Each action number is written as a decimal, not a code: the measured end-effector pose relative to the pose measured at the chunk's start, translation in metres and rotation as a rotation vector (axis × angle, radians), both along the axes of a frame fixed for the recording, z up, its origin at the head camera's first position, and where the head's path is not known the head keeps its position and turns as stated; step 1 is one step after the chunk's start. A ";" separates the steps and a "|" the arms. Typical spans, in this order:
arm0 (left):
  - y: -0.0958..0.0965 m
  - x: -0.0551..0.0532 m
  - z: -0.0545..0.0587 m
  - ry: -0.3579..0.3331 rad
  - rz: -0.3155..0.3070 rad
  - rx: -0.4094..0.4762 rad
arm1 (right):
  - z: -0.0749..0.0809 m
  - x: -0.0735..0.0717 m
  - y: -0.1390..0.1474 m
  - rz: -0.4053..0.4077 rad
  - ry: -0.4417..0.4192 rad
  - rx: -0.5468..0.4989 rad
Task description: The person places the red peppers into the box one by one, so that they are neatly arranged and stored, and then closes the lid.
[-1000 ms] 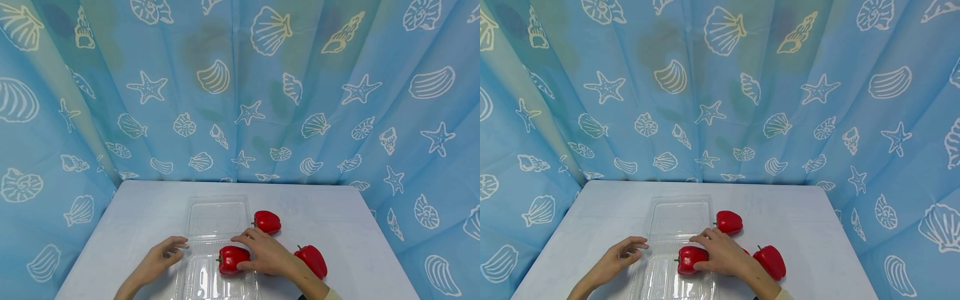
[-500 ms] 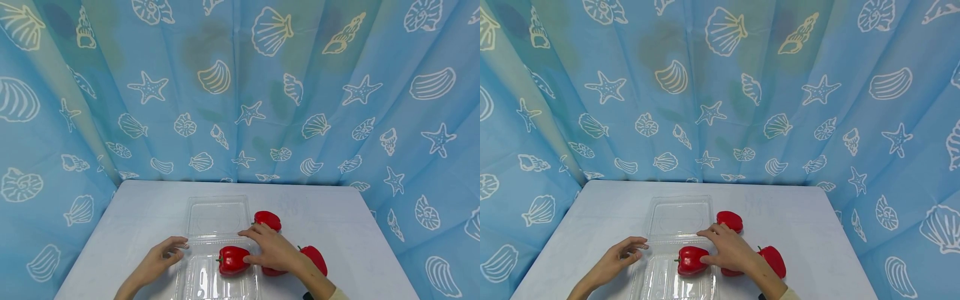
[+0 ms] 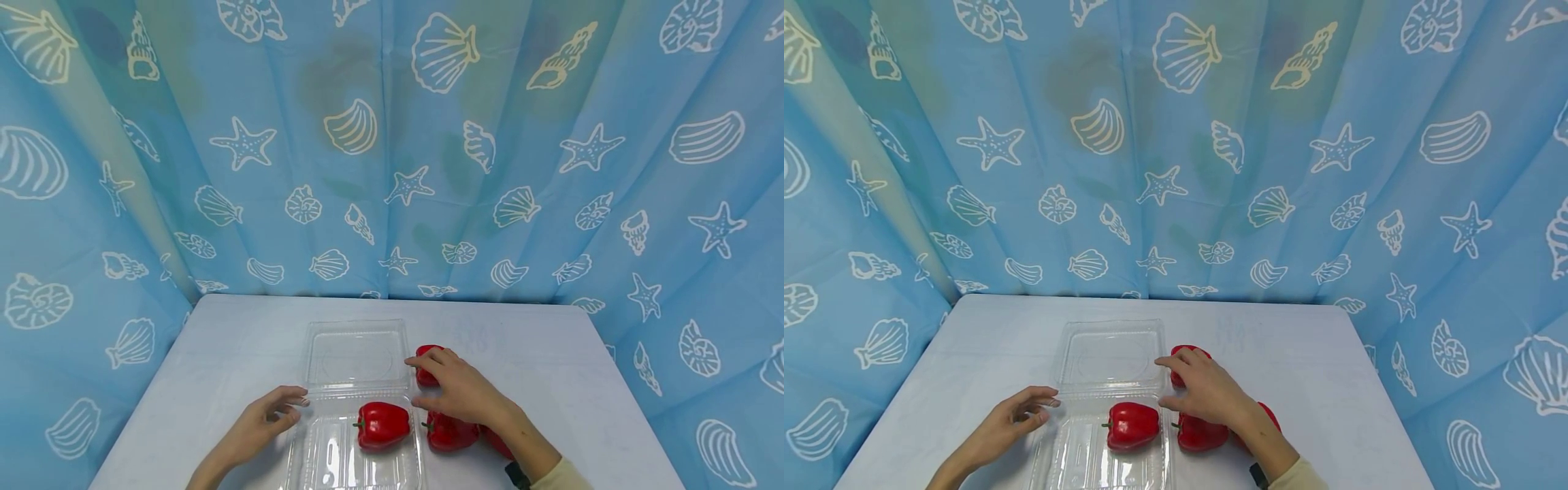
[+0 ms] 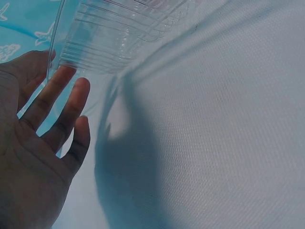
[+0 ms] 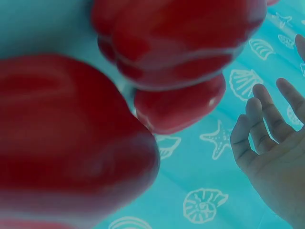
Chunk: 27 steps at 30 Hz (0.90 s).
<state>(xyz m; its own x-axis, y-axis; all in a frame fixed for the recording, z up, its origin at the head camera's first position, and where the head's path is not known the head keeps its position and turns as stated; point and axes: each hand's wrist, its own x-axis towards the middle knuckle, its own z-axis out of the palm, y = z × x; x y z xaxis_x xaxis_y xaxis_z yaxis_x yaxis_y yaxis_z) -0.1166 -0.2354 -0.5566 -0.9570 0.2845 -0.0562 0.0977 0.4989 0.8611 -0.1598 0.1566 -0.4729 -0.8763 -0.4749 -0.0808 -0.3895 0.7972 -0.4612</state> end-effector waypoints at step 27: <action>0.002 0.000 0.002 -0.020 0.013 -0.018 | 0.014 -0.003 0.066 -0.176 -0.039 0.057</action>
